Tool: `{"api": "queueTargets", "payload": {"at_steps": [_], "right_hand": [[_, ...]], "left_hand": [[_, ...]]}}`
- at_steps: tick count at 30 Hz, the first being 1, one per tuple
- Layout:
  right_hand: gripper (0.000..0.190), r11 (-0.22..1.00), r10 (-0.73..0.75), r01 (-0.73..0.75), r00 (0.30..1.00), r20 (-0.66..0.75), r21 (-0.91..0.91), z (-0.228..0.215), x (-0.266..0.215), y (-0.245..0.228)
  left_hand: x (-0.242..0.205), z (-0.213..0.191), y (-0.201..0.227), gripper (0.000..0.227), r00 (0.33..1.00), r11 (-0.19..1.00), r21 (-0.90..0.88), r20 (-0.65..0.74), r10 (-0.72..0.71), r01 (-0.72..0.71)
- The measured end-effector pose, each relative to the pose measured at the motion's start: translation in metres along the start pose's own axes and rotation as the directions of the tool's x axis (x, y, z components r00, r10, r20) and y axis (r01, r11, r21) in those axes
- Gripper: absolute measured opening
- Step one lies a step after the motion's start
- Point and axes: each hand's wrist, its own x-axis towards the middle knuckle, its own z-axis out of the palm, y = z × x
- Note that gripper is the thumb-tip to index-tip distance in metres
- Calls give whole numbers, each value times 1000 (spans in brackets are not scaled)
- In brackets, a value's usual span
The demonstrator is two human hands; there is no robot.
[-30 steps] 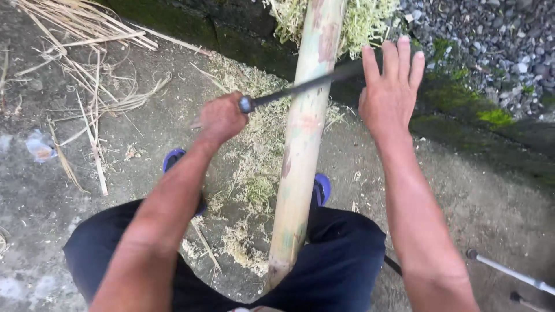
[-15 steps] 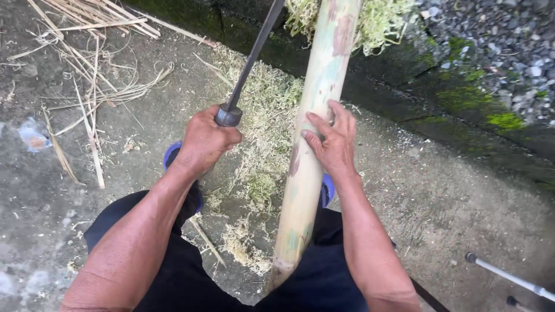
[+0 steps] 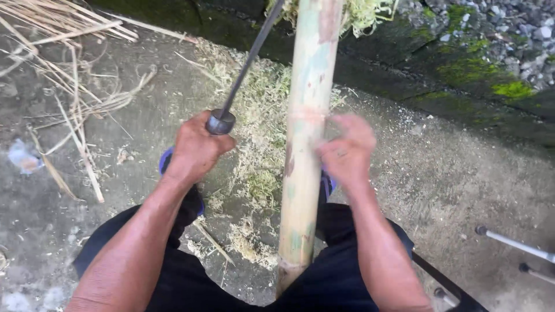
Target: The worker uses a large blade to shave the outer bark from a length of bamboo held between their knees.
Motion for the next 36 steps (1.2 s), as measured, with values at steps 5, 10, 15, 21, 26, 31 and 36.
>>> {"api": "queueTargets", "payload": {"at_steps": [5, 10, 15, 21, 26, 31, 36], "right_hand": [[66, 925, 370, -378, 921, 120, 42, -17, 32, -22], [28, 968, -200, 211, 976, 91, -133, 23, 8, -16], [39, 737, 659, -477, 667, 348, -480, -22, 32, -28], [31, 969, 223, -226, 974, 46, 99, -7, 23, -15], [27, 965, 178, -173, 984, -9, 196, 7, 26, -9], [11, 989, 104, -101, 994, -17, 107, 5, 33, -13], [24, 878, 469, -373, 795, 386, -300, 0, 27, 16]], "left_hand": [[-3, 11, -1, 29, 1000, 999, -46, 12, 24, -23], [1, 13, -2, 29, 999, 999, 24, 28, 43, -43], [1, 12, -8, 32, 996, 984, 161, -36, 86, -79], [-2, 16, -1, 35, 998, 976, 208, -8, 66, -63], [1, 17, -6, 34, 996, 970, 228, 21, 82, -85], [-2, 16, -5, 33, 996, 970, 229, 11, 86, -86], [0, 12, -16, 34, 992, 968, 222, -9, 125, -120]]}}
